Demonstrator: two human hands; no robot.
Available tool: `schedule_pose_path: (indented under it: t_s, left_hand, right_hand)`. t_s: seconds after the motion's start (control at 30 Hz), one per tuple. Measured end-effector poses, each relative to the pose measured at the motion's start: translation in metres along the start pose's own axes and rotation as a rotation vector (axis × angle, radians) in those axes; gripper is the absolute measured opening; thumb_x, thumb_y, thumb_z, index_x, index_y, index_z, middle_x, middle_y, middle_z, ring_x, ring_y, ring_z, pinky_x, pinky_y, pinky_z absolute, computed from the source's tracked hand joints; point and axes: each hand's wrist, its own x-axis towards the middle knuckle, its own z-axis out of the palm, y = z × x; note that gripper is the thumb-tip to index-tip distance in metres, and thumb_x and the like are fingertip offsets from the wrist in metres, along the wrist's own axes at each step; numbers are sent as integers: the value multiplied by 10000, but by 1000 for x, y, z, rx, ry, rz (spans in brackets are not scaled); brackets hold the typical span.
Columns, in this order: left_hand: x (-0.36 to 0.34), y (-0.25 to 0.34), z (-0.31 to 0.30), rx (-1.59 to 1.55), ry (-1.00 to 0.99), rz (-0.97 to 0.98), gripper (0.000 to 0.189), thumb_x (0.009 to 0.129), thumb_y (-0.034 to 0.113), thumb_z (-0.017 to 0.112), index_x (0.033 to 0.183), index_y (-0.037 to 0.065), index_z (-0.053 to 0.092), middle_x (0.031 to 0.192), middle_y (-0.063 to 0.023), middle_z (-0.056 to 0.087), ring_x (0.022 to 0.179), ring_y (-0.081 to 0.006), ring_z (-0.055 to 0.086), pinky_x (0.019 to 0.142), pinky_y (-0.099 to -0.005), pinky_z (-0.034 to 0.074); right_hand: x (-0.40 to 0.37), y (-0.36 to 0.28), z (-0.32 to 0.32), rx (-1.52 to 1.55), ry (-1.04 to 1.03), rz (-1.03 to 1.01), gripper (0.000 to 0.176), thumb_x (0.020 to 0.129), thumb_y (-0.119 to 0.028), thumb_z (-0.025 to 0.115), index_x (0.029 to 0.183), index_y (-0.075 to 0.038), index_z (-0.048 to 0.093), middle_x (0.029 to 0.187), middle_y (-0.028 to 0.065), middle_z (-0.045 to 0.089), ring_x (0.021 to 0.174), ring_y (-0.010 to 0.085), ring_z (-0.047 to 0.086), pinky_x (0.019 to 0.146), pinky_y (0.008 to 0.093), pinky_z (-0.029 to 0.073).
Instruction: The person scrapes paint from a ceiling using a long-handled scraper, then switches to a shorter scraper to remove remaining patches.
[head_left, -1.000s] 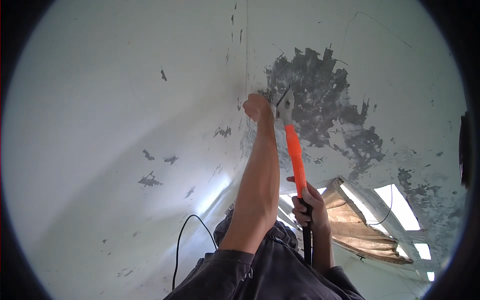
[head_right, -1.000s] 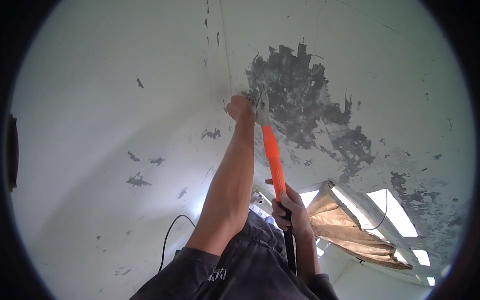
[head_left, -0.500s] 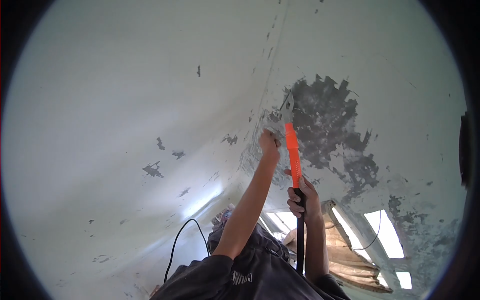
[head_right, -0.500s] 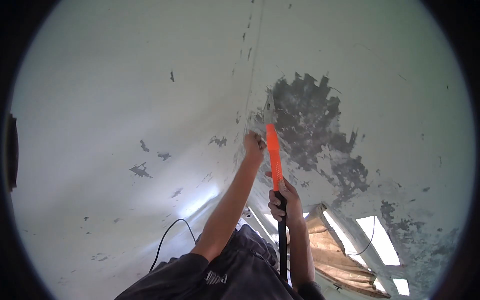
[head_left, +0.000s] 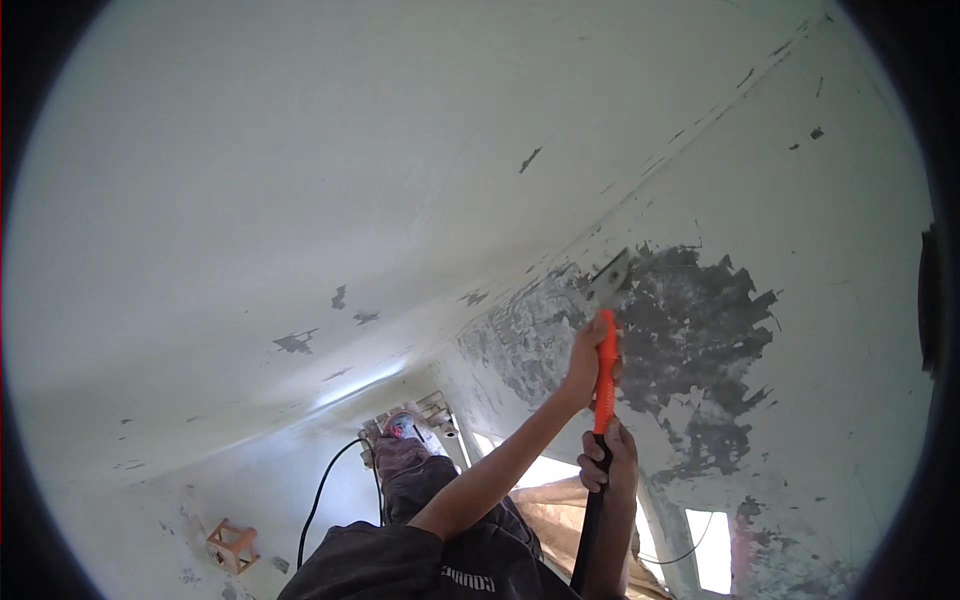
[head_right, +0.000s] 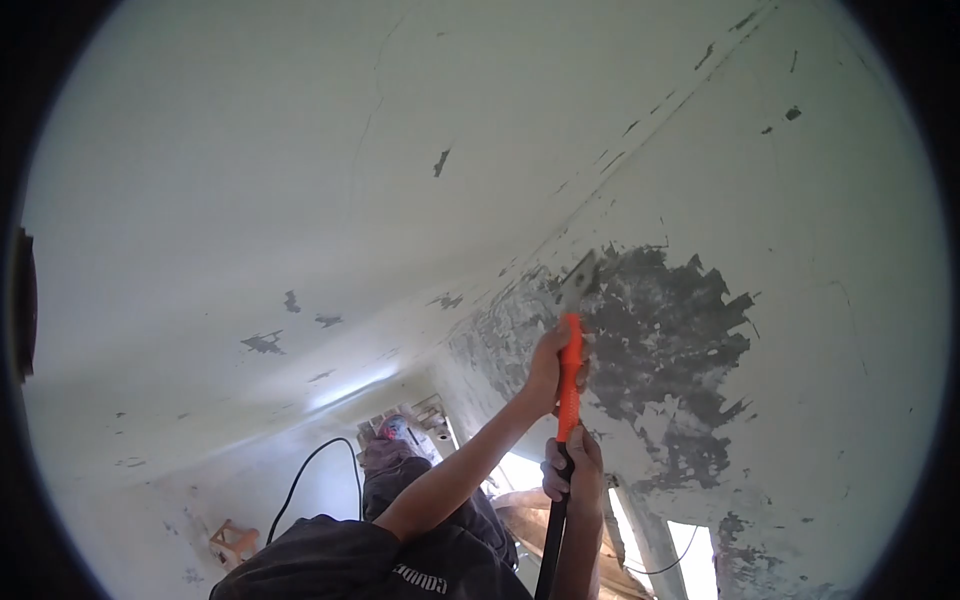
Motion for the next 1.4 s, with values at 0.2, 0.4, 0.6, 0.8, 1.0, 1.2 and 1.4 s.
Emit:
schedule_pose_path:
  t_s: [0.2, 0.4, 0.6, 0.8, 1.0, 1.2, 1.4]
  left_hand:
    - [2, -1, 22, 52, 56, 64, 370, 1030, 432, 378, 961, 80, 468, 656, -28, 499, 363, -133, 446, 309, -285, 381]
    - [7, 8, 16, 7, 69, 110, 371, 1035, 433, 365, 954, 83, 460, 653, -30, 493, 350, -126, 430, 286, -274, 381]
    - [12, 16, 16, 31, 142, 117, 398, 1031, 447, 360, 914, 81, 466, 614, -24, 479, 348, -123, 427, 281, -275, 380]
    - [14, 13, 15, 13, 134, 31, 395, 1041, 429, 333, 910, 81, 466, 595, -26, 474, 321, -135, 407, 277, -284, 356]
    - [6, 6, 25, 76, 71, 58, 433, 1019, 502, 366, 942, 85, 451, 617, -25, 470, 326, -119, 417, 261, -265, 376]
    - [10, 19, 14, 121, 61, 10, 399, 1026, 474, 373, 963, 89, 455, 635, -22, 471, 334, -113, 417, 264, -261, 386]
    - [11, 31, 21, -21, 46, 16, 375, 1008, 469, 408, 993, 96, 448, 661, -14, 468, 362, -110, 425, 273, -260, 376]
  right_hand:
    - [-14, -12, 13, -49, 42, -23, 470, 1047, -394, 398, 1396, -79, 383, 613, -22, 369, 362, 48, 304, 298, 208, 240]
    - [-6, -14, 20, -76, 115, 21, 410, 1054, -359, 392, 1373, -102, 400, 612, -15, 370, 358, 51, 302, 302, 209, 235]
    - [4, -19, 30, -151, 118, 17, 438, 1047, -373, 408, 1401, -116, 392, 612, -19, 368, 343, 45, 281, 287, 206, 223]
    - [1, -19, 33, -182, 178, 36, 415, 1053, -347, 403, 1401, -121, 389, 621, -23, 371, 357, 40, 294, 291, 201, 232]
    - [-14, -14, 21, -163, 158, -14, 419, 1055, -334, 389, 1407, -107, 375, 613, -17, 366, 347, 46, 295, 285, 205, 227]
    - [0, 1, 29, -30, 108, -87, 451, 1047, -301, 411, 1432, -81, 330, 638, 4, 373, 337, 56, 300, 279, 216, 237]
    - [-2, -32, 50, -127, 144, -4, 444, 1052, -237, 409, 1444, -51, 313, 645, 1, 414, 346, 40, 326, 299, 194, 262]
